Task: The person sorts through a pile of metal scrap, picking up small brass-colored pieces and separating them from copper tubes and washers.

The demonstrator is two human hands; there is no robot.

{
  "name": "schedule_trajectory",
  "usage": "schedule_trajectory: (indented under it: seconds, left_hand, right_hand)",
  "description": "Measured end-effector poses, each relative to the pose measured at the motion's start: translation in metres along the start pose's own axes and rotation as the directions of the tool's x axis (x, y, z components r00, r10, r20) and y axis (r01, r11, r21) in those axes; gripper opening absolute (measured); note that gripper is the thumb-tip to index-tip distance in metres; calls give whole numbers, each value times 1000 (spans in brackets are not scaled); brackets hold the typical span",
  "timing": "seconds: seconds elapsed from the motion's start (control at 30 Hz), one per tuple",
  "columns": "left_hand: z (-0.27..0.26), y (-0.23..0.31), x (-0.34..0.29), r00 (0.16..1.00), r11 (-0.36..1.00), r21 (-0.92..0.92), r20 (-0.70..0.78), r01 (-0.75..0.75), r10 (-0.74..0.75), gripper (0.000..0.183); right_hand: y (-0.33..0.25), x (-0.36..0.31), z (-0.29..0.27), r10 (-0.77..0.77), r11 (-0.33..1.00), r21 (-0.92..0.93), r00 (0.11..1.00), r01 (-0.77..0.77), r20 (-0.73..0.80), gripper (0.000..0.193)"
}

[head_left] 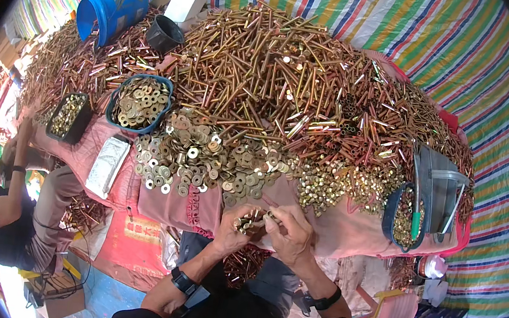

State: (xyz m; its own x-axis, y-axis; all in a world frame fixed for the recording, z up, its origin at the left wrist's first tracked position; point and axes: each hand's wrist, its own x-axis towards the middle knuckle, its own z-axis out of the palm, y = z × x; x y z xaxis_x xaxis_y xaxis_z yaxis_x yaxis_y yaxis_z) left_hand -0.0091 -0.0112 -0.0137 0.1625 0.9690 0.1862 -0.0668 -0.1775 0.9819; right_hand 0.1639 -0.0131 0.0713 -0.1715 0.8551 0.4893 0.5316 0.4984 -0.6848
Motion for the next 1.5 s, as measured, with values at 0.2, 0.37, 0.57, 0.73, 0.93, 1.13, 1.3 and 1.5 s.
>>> schedule_trajectory:
  seconds: [0.2,0.37,0.57,0.73,0.93,1.13,1.3,1.5]
  left_hand:
    - [-1,0,0,1000,1000,-9,15,-4,4,35]
    - [-2,-2,1,999,1000,-12,28,20,-19,39]
    - [-4,-4,0,997,996,-72,53,57,-53,44]
    - [-5,-1,0,998,995,-95,60,21,-15,44]
    - [-2,4,1,998,995,-79,48,55,-51,40]
    - [-2,5,0,999,995,-100,46,22,-18,33]
    - [-1,6,1,999,999,-39,44,9,-8,31]
    - [1,7,1,1000,1000,12,13,-13,12,28]
  right_hand:
    - [7,-4,7,41,996,82,997,-35,-72,21]
    - [15,-7,12,56,995,85,995,-49,-87,22]
    - [15,-3,10,82,993,90,996,-80,-22,24]
    - [13,-2,5,163,966,198,986,-166,32,24]
    - [21,2,1,13,992,122,998,-21,63,29]
    - [15,-3,6,405,768,472,899,-433,166,29]
    - [19,0,6,100,985,130,992,-110,75,34]
    - [14,-4,6,157,974,166,988,-155,-2,29]
